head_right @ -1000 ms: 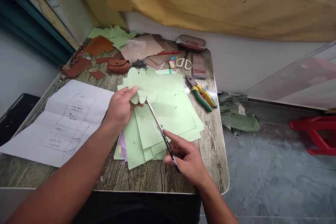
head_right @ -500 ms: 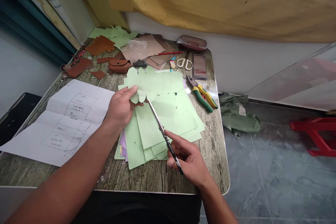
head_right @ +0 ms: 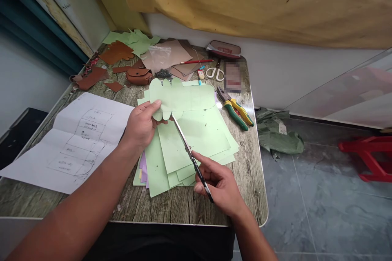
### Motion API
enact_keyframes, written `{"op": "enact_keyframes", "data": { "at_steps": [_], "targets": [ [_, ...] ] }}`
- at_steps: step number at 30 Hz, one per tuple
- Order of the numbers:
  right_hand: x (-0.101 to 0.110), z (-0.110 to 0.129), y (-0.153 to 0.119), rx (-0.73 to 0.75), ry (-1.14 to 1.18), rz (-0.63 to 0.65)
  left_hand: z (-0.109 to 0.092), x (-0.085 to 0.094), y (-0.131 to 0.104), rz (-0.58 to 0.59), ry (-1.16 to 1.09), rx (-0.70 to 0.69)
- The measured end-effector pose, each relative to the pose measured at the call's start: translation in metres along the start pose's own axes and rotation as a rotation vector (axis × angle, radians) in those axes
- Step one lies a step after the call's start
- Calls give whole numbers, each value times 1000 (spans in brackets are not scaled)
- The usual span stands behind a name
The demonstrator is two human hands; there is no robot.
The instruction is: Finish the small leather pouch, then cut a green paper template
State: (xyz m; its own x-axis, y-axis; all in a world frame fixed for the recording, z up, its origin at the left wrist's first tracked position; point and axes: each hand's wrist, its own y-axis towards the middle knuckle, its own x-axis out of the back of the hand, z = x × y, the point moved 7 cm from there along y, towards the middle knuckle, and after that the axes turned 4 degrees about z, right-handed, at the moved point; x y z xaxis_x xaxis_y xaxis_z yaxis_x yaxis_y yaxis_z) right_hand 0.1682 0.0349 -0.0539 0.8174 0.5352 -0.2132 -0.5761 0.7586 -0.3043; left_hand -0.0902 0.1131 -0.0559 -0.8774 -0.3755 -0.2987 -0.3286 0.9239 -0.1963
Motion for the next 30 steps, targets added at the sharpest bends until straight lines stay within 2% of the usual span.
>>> {"op": "enact_keyframes", "data": {
  "at_steps": [7,30],
  "targets": [
    [-3,3,2,43,30,19,0,-1,-1,3,-20,-9],
    [-2,1,1,50,53,15,2,0,-1,5,-13,-13]
  ]
}}
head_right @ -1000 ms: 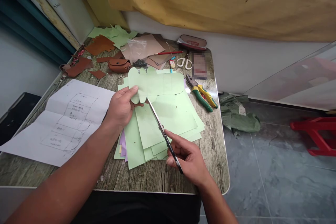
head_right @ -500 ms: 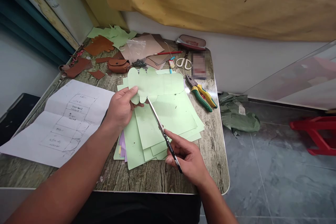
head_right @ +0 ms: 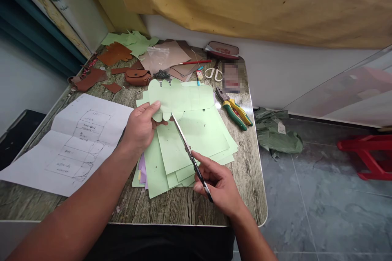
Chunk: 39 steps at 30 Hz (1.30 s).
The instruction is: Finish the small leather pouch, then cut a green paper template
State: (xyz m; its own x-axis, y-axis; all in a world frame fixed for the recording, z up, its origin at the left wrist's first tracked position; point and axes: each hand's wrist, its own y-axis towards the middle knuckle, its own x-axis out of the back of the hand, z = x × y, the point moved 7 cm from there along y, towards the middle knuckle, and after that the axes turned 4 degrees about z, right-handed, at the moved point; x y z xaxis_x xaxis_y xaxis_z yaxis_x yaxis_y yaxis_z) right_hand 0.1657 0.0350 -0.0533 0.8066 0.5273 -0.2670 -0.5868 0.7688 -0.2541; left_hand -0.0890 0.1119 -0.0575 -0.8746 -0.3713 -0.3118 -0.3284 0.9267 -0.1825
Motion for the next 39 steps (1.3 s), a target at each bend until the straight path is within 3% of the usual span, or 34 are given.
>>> {"op": "enact_keyframes", "data": {
  "at_steps": [39],
  "targets": [
    [-1,2,1,8,-26,-7,-2,-3,-3,-14,31,-3]
  ]
}}
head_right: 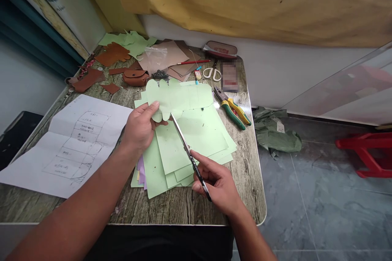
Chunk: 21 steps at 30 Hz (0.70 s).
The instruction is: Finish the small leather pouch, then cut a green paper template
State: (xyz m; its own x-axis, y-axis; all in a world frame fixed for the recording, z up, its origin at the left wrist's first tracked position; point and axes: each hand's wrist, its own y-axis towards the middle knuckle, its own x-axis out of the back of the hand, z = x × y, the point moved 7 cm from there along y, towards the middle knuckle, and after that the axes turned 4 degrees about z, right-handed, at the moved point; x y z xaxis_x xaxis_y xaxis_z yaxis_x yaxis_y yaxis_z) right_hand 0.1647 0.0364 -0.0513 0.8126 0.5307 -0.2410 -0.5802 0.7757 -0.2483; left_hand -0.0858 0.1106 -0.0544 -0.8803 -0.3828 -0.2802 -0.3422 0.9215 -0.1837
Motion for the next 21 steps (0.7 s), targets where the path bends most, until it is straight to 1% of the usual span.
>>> {"op": "enact_keyframes", "data": {
  "at_steps": [21],
  "targets": [
    [3,-3,-1,-42,-60,-23,0,1,0,-3,-5,-3]
  ]
}}
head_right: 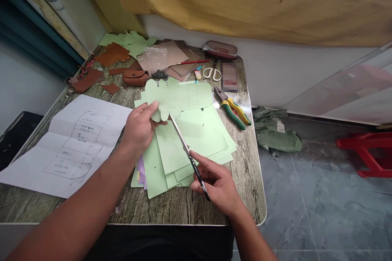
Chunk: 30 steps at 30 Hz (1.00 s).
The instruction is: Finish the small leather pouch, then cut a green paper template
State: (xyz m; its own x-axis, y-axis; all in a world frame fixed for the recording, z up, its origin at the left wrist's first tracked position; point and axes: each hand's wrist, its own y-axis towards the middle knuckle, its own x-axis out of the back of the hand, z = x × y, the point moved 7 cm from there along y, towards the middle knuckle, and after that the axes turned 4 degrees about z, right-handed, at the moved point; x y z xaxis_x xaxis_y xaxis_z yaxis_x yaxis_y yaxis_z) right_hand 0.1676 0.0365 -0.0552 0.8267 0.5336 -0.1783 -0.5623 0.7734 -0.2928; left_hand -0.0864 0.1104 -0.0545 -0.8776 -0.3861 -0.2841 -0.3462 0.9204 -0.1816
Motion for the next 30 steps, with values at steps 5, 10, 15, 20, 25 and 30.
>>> {"op": "enact_keyframes", "data": {
  "at_steps": [5,10,15,20,25,30],
  "targets": [
    [-1,1,1,6,3,2,1,0,0,-1,-14,1],
    [0,0,0,-6,-26,-5,2,1,1,-6,7,-1],
    [0,-1,0,-6,-30,-4,1,1,0,-6,3,-6],
    [0,-1,1,3,1,3,1,0,0,-5,-16,-8],
    [-1,-1,0,9,24,10,1,1,0,-4,-7,-4],
    [-1,-2,0,3,31,4,1,1,1,-1,-19,-3]
  ]
}}
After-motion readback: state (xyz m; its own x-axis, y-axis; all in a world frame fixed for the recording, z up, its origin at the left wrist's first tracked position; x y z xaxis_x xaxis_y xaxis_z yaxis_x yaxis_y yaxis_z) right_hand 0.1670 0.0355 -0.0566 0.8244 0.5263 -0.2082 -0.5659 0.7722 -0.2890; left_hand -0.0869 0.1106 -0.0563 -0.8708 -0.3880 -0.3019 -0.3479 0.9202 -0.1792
